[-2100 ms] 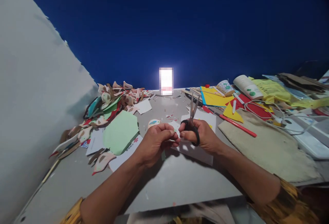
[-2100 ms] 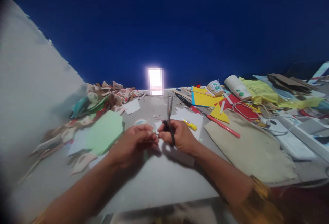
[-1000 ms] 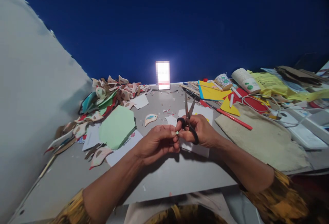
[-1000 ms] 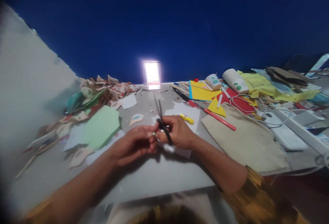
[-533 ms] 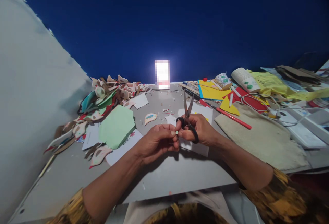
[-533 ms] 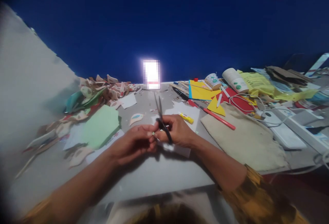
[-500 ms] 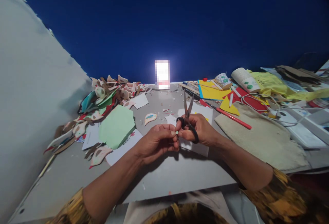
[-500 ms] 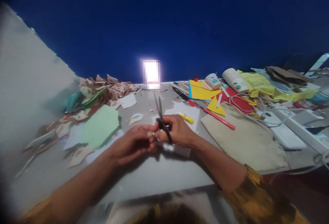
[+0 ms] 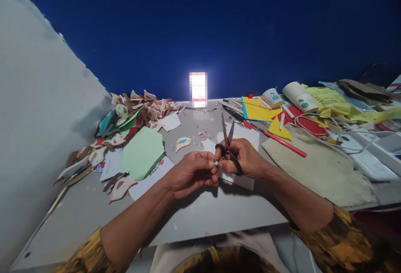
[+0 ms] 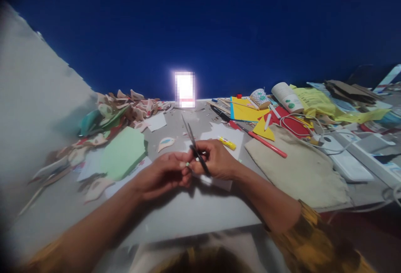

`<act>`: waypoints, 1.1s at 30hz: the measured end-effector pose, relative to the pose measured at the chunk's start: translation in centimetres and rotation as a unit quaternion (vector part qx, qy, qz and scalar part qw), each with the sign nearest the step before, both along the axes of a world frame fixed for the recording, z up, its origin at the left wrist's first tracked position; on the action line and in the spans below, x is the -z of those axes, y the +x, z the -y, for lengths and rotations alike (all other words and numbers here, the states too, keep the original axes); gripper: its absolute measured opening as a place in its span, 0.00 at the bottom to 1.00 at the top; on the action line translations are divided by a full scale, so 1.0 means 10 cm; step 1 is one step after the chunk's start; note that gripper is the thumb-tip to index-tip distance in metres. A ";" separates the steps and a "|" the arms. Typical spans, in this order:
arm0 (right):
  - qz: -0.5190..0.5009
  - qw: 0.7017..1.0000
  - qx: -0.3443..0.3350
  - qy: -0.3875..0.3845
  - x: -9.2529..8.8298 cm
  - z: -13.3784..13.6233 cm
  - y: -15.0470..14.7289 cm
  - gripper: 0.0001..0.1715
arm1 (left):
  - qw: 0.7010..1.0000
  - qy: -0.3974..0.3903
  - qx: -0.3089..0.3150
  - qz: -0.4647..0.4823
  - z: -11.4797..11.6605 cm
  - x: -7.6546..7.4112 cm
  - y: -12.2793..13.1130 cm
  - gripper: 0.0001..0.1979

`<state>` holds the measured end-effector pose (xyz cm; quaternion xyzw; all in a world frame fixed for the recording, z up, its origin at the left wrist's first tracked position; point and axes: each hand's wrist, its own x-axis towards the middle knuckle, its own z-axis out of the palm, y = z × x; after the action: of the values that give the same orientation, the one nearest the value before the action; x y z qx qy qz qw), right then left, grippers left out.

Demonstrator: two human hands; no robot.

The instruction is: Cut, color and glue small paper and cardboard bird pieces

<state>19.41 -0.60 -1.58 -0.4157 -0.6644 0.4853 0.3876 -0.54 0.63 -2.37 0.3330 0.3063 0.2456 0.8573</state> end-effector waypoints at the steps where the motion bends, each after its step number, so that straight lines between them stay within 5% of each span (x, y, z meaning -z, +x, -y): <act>1: 0.008 1.000 0.002 0.004 0.01 0.00 0.01 0.08 | 1.000 0.002 -0.003 -0.003 0.00 0.01 0.00 0.08; 17: 0.056 0.997 0.033 0.028 0.10 -0.04 -0.01 0.09 | 0.984 0.110 -0.110 -0.089 0.05 0.04 0.07 0.08; 33: 0.039 0.998 0.041 0.028 0.08 -0.01 -0.02 0.08 | 0.988 0.110 -0.087 -0.069 0.04 0.06 0.06 0.06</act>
<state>19.22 -0.48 -2.36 -0.4499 -0.6749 0.4336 0.3925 0.04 0.20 -2.97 0.4139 0.3635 0.3276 0.7676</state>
